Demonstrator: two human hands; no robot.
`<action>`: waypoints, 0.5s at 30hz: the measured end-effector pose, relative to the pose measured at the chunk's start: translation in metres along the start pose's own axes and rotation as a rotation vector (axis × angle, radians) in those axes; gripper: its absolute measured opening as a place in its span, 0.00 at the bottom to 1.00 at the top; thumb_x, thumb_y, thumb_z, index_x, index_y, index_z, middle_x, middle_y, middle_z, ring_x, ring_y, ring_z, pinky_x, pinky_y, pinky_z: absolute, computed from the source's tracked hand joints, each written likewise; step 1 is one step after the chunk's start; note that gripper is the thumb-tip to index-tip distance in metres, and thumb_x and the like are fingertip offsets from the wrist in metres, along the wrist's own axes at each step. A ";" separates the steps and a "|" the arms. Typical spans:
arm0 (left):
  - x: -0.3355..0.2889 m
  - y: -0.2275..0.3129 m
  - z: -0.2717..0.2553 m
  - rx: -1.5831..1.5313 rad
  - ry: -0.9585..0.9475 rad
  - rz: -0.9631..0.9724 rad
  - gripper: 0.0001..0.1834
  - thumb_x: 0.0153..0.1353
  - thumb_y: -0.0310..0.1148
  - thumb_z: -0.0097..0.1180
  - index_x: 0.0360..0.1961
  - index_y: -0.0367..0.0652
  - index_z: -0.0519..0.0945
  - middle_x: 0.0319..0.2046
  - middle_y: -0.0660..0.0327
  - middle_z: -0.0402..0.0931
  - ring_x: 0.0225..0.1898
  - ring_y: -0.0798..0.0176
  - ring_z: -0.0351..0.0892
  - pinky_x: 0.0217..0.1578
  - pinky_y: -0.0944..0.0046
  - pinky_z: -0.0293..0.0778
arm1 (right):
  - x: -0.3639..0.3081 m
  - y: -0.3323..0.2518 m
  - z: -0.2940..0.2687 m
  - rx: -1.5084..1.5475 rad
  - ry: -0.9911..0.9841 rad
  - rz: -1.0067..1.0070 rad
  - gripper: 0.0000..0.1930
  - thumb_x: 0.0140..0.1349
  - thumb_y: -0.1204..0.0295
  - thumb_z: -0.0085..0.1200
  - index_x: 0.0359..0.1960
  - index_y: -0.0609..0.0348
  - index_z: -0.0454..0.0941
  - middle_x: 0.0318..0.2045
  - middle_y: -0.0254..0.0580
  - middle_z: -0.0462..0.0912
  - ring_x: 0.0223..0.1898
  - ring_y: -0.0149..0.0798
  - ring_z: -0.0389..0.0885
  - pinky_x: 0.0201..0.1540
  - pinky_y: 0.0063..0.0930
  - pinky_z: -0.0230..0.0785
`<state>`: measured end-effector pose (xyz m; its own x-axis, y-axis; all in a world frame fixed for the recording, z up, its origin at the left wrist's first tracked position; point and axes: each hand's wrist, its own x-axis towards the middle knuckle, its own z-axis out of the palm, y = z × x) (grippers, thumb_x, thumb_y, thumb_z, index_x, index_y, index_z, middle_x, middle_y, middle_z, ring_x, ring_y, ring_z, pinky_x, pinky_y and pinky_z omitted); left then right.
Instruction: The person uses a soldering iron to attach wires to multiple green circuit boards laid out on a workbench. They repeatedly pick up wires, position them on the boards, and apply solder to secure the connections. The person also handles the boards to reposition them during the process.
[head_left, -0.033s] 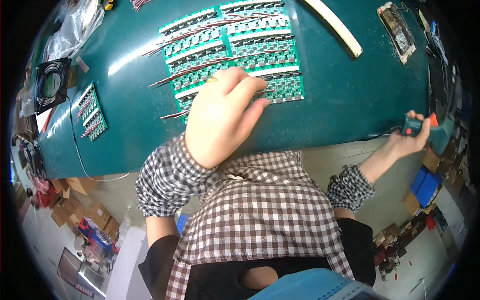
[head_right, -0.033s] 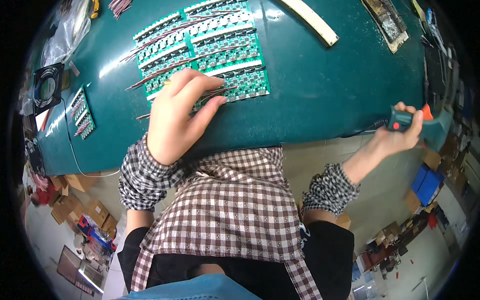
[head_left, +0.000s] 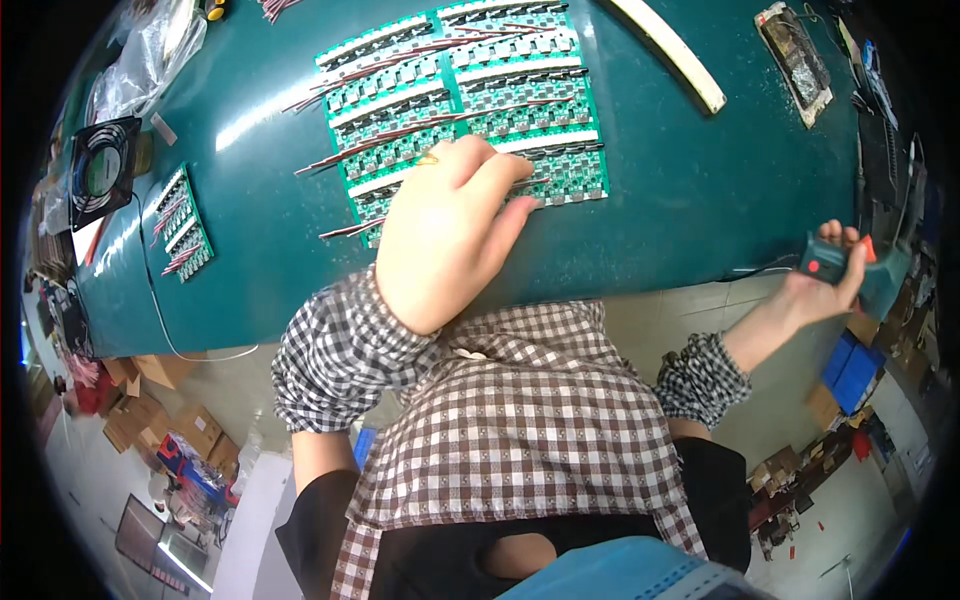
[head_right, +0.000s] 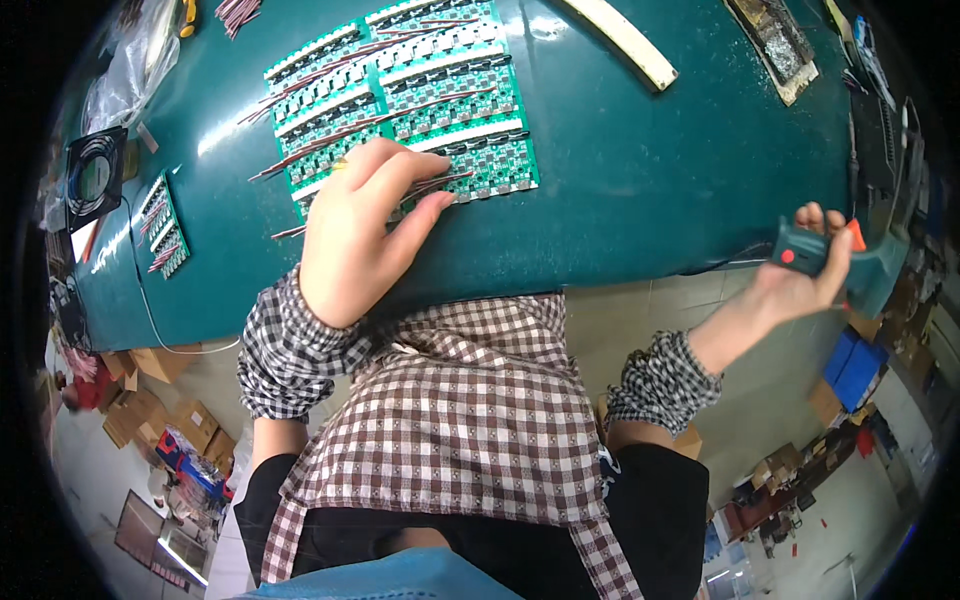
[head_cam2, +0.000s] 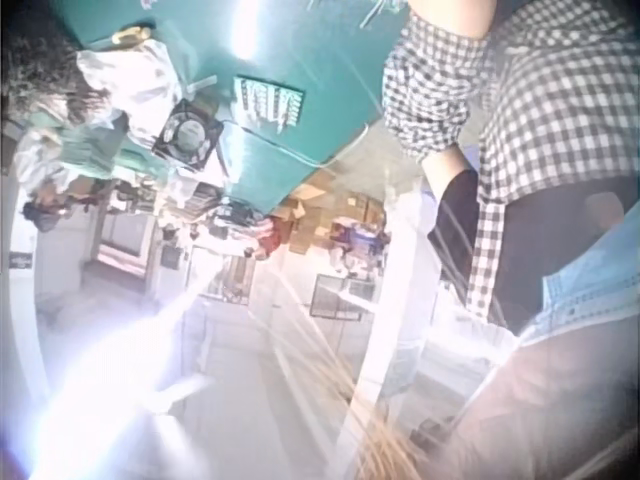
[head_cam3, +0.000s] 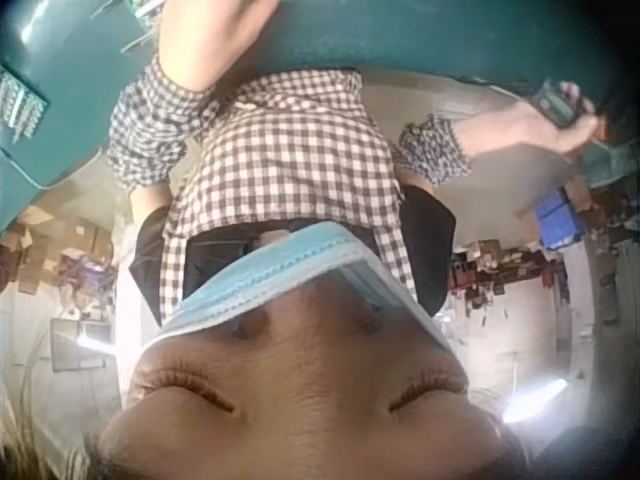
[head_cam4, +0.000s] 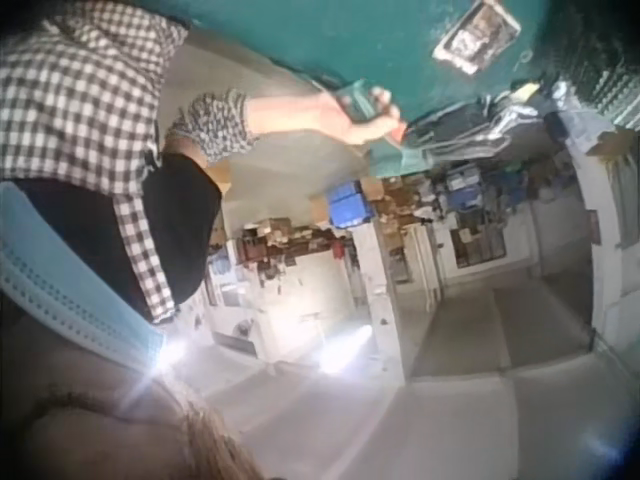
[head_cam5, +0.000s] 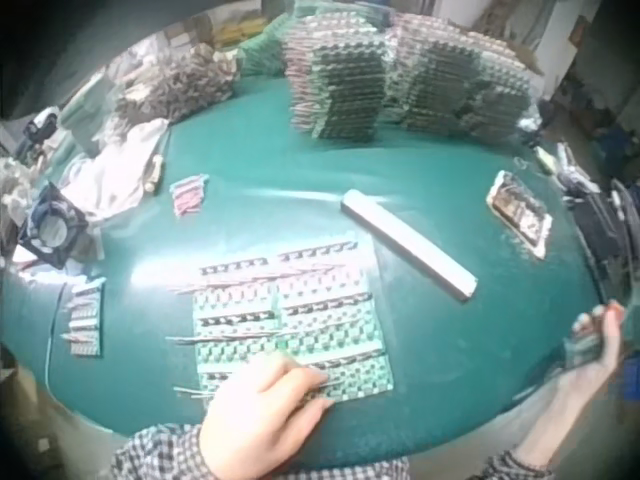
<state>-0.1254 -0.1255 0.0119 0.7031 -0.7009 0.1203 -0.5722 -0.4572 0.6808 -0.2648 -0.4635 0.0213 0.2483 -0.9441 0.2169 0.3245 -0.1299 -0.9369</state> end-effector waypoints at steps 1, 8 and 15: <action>-0.001 -0.001 0.004 0.036 0.006 0.004 0.10 0.49 0.24 0.61 0.35 0.39 0.77 0.29 0.57 0.72 0.32 0.53 0.74 0.32 0.60 0.70 | 0.004 -0.009 -0.009 0.111 -0.115 0.109 0.15 0.57 0.68 0.55 0.37 0.70 0.71 0.35 0.45 0.75 0.34 0.38 0.75 0.38 0.31 0.71; 0.002 -0.009 0.019 0.020 0.086 0.033 0.07 0.48 0.22 0.57 0.28 0.41 0.73 0.25 0.56 0.66 0.29 0.52 0.70 0.30 0.57 0.67 | -0.006 -0.001 -0.028 0.567 -0.502 0.602 0.18 0.60 0.64 0.53 0.43 0.62 0.62 0.40 0.44 0.66 0.34 0.36 0.68 0.38 0.30 0.69; 0.003 -0.006 0.022 0.005 0.100 -0.021 0.07 0.47 0.21 0.56 0.27 0.41 0.71 0.24 0.57 0.67 0.27 0.52 0.70 0.28 0.58 0.67 | -0.018 0.030 -0.012 0.710 -0.506 0.759 0.18 0.61 0.64 0.53 0.42 0.62 0.61 0.39 0.44 0.67 0.32 0.34 0.69 0.35 0.28 0.69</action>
<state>-0.1287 -0.1371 -0.0080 0.7532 -0.6334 0.1775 -0.5591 -0.4743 0.6800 -0.2710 -0.4544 -0.0138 0.8843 -0.4559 -0.1003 0.3352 0.7697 -0.5433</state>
